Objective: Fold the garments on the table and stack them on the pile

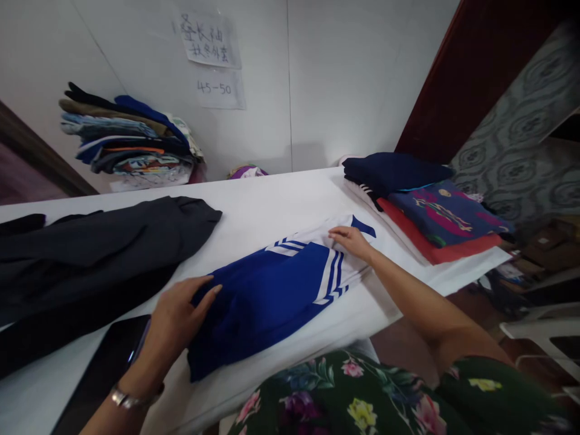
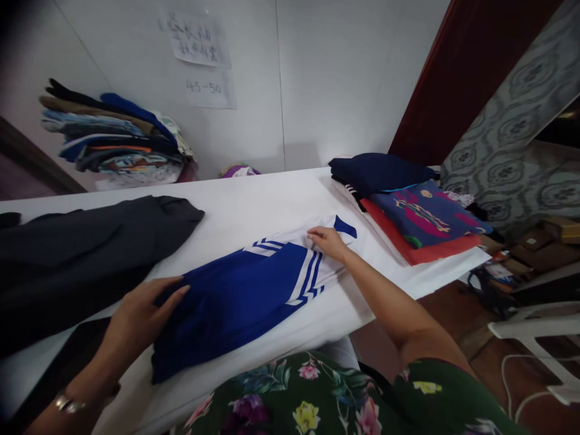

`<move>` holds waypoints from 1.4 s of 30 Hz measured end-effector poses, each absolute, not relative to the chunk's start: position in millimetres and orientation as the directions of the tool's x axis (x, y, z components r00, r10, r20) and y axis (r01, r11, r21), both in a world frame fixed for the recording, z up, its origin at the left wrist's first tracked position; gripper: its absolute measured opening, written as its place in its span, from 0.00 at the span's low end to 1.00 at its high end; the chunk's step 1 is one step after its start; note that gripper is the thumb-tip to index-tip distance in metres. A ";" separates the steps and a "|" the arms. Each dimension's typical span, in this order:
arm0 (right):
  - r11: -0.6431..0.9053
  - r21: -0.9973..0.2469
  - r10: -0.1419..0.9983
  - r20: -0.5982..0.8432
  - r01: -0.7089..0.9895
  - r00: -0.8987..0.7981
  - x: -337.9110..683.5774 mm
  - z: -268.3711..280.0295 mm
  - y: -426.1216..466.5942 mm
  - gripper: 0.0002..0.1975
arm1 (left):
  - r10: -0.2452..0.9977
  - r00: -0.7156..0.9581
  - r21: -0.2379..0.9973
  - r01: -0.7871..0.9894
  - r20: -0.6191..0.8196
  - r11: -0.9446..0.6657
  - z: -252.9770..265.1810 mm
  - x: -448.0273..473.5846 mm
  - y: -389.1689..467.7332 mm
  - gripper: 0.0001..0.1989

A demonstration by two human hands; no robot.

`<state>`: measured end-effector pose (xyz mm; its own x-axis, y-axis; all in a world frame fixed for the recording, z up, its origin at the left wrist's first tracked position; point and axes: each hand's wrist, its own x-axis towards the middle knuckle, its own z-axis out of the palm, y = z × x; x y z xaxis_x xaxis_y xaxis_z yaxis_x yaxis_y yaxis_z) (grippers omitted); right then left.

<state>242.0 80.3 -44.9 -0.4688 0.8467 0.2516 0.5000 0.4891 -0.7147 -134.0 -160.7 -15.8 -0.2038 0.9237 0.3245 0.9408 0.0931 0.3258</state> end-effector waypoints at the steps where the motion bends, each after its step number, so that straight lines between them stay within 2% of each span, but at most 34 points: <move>1: 0.482 -0.736 0.835 0.221 0.476 -0.504 242.8 -46.4 70.5 0.15 | 0.940 -0.176 0.354 0.933 0.292 0.065 -14.5 -126.7 -164.8 0.21; 3: 0.506 -0.719 0.800 0.185 0.476 -0.571 241.4 -48.6 54.0 0.16 | 0.967 -0.147 0.366 0.929 0.210 0.061 -14.5 -113.2 -170.5 0.20; 5: 0.550 -0.669 0.774 0.184 0.500 -0.605 237.2 -48.7 44.5 0.15 | 0.982 -0.136 0.327 0.941 0.129 0.087 -15.5 -103.2 -172.5 0.19; 8: 0.570 -0.634 0.782 0.225 0.522 -0.582 229.8 -45.3 43.0 0.11 | 0.993 -0.120 0.264 0.958 0.014 0.112 -14.6 -97.5 -170.5 0.14; 10: 0.588 -0.607 0.783 0.262 0.534 -0.564 225.9 -43.8 46.6 0.12 | 0.993 -0.106 0.247 0.962 -0.055 0.116 -12.8 -98.9 -168.2 0.14; 13: 0.605 -0.507 0.777 0.208 0.614 -0.594 222.5 -46.8 51.7 0.12 | 0.991 -0.112 0.251 0.959 -0.079 0.128 -11.2 -104.7 -165.7 0.16; 16: 0.578 -0.435 0.799 0.124 0.691 -0.589 221.9 -53.0 53.3 0.15 | 0.987 -0.153 0.320 0.934 -0.045 0.159 -9.8 -109.1 -166.2 0.17; 19: 0.574 -0.425 0.801 0.115 0.700 -0.587 222.4 -55.4 53.2 0.16 | 0.960 -0.268 0.418 0.883 0.077 0.213 -5.9 -105.9 -171.0 0.17; 22: 0.569 -0.430 0.801 0.095 0.701 -0.591 222.2 -53.7 53.9 0.16 | 0.938 -0.257 0.489 0.864 0.231 0.117 -5.5 -94.3 -178.1 0.18; 25: 0.565 -0.430 0.801 0.081 0.704 -0.593 222.1 -52.2 54.7 0.15 | 0.945 -0.109 0.438 0.898 0.308 -0.040 -17.0 -82.4 -182.1 0.19; 29: 0.560 -0.403 0.809 0.076 0.724 -0.583 221.5 -49.9 51.7 0.15 | 0.975 -0.079 0.372 0.928 0.207 -0.004 -42.6 -81.6 -181.6 0.21; 32: 0.578 -0.317 0.810 0.115 0.752 -0.574 214.8 -40.7 42.1 0.15 | 0.973 -0.089 0.373 0.928 0.214 0.003 -53.7 -85.9 -182.0 0.21; 34: 0.642 -0.292 0.766 0.210 0.709 -0.607 204.4 -30.0 30.8 0.18 | 0.968 -0.090 0.367 0.930 0.235 -0.002 -55.1 -86.1 -182.9 0.21; 38: 0.792 -0.341 0.607 0.348 0.507 -0.714 170.8 -12.8 4.3 0.25 | 0.966 -0.101 0.393 0.919 0.240 -0.002 -51.6 -82.5 -185.0 0.20; 40: 0.825 -0.338 0.553 0.316 0.453 -0.771 152.9 -14.7 -4.6 0.28 | 0.953 -0.127 0.421 0.907 0.274 0.000 -49.4 -81.9 -187.7 0.20; 42: 0.841 -0.310 0.518 0.223 0.443 -0.826 138.5 -24.8 -8.5 0.31 | 0.923 -0.196 0.436 0.899 0.330 0.035 -47.9 -83.4 -192.6 0.21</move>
